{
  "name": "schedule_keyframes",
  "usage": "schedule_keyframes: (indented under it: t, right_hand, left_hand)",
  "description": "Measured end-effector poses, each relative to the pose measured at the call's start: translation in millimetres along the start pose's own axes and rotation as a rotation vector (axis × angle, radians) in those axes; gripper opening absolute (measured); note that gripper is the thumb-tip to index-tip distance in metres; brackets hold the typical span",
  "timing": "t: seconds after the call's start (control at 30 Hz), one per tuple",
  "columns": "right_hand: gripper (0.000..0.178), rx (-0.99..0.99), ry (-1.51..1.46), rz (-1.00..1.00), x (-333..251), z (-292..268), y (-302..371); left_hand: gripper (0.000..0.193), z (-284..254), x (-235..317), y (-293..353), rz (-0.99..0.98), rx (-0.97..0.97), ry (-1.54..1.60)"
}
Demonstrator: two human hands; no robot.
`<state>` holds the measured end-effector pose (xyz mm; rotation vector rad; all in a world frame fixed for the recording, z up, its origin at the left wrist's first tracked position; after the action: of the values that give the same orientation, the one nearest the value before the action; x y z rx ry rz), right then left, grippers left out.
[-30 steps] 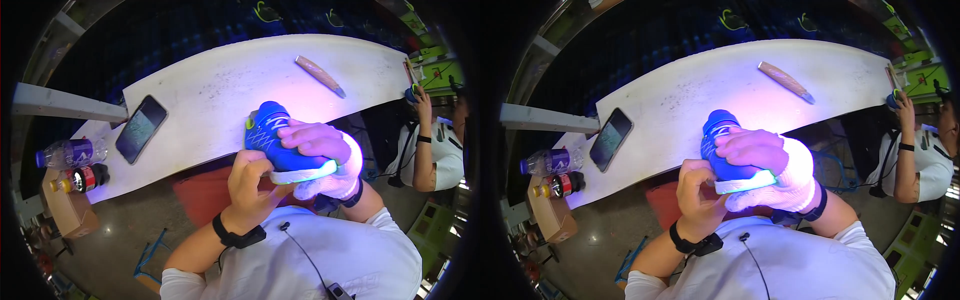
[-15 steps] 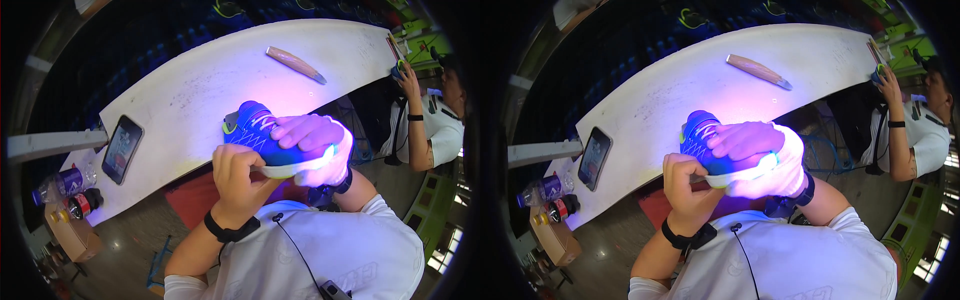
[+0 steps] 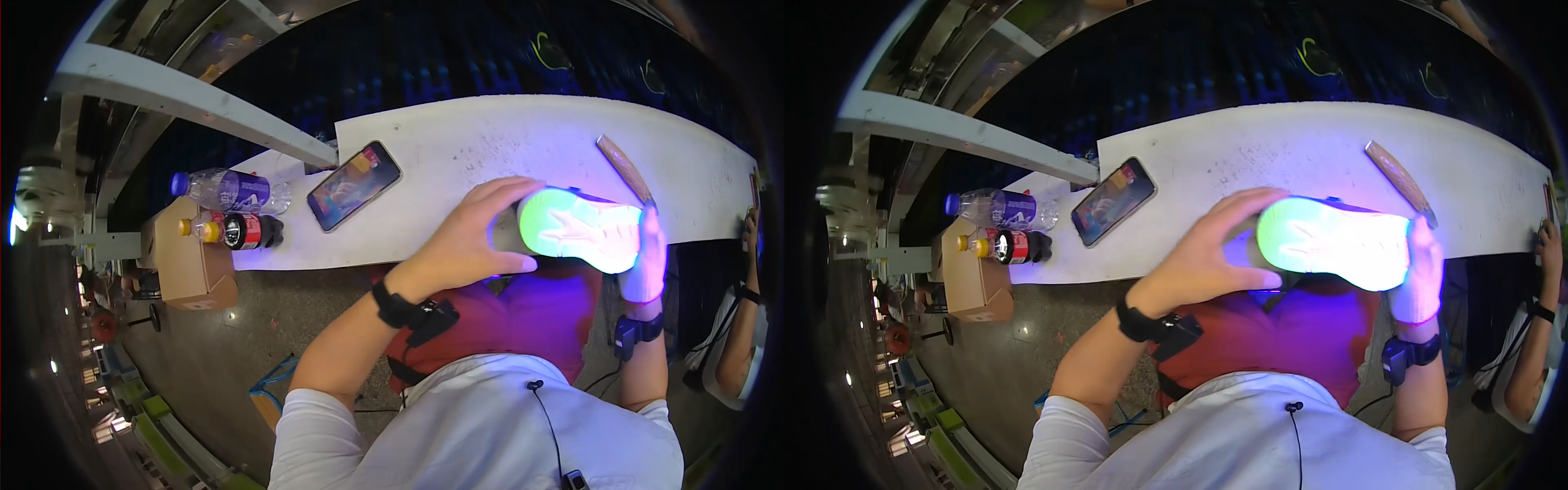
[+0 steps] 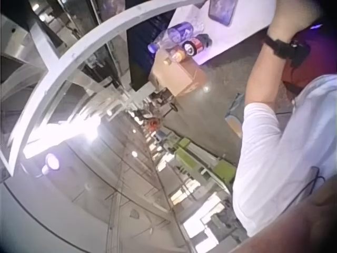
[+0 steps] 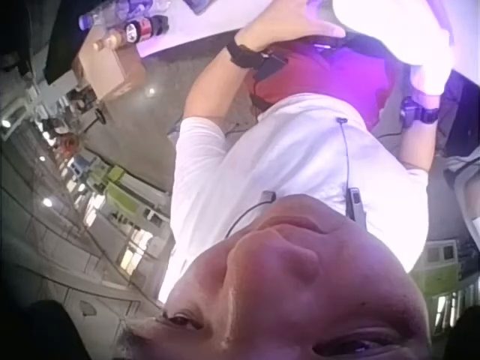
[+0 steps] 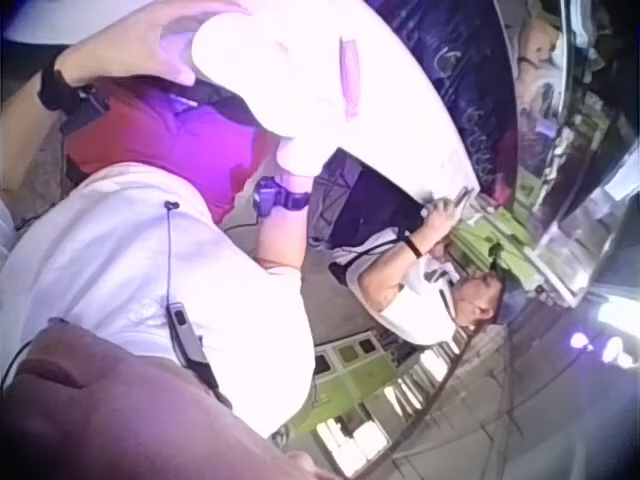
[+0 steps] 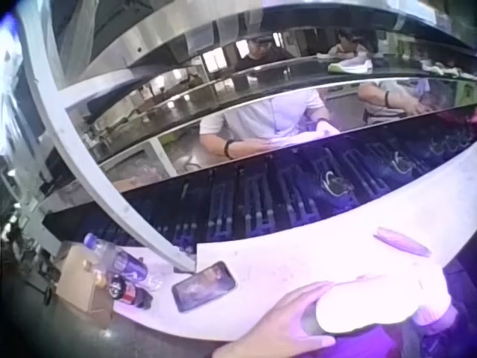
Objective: The worker is in a shoe manufacturing facility, assembling athletic shoes on a production line, using a handheld tool and their hands to secure soles and check the quality of blue and green shoes.
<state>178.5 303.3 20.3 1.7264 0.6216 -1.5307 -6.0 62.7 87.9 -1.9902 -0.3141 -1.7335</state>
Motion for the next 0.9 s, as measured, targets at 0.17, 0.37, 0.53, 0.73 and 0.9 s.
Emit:
schedule_keyframes:
  t: [0.17, 0.37, 0.53, 0.73, 0.9]
  right_hand:
    - [0.058, -0.127, 0.478, -0.363, -51, 79, -7]
    - [0.062, -0.255, 0.494, -0.911, -158, 143, 7]
    - [0.021, -0.387, -0.048, -0.646, -138, 158, -3]
    - [0.02, -0.545, -0.703, -0.215, -112, 190, -52]
    - [0.025, -0.656, -0.033, -0.308, -141, 199, -34]
  left_hand:
    - [0.079, -18, 81, -6, 0.184, 0.088, -0.159]
    - [0.079, -8, 84, -14, 0.034, 0.134, -0.502]
    - [0.074, -21, 77, -12, -0.175, 0.037, -0.493]
    - [0.059, -37, 51, 3, -0.319, 0.193, -0.317]
    - [0.063, -33, 53, -8, -0.352, 0.27, -0.319]
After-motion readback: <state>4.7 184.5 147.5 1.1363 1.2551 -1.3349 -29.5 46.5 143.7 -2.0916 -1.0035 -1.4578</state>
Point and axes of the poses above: each hand's wrist, its own y-axis away from the middle knuckle, its own z-axis out of the palm, x = y × z, the point moved 7 cm from there along -y, towards the middle knuckle, and after that the axes turned 11 degrees about y, right-handed, at the moved point
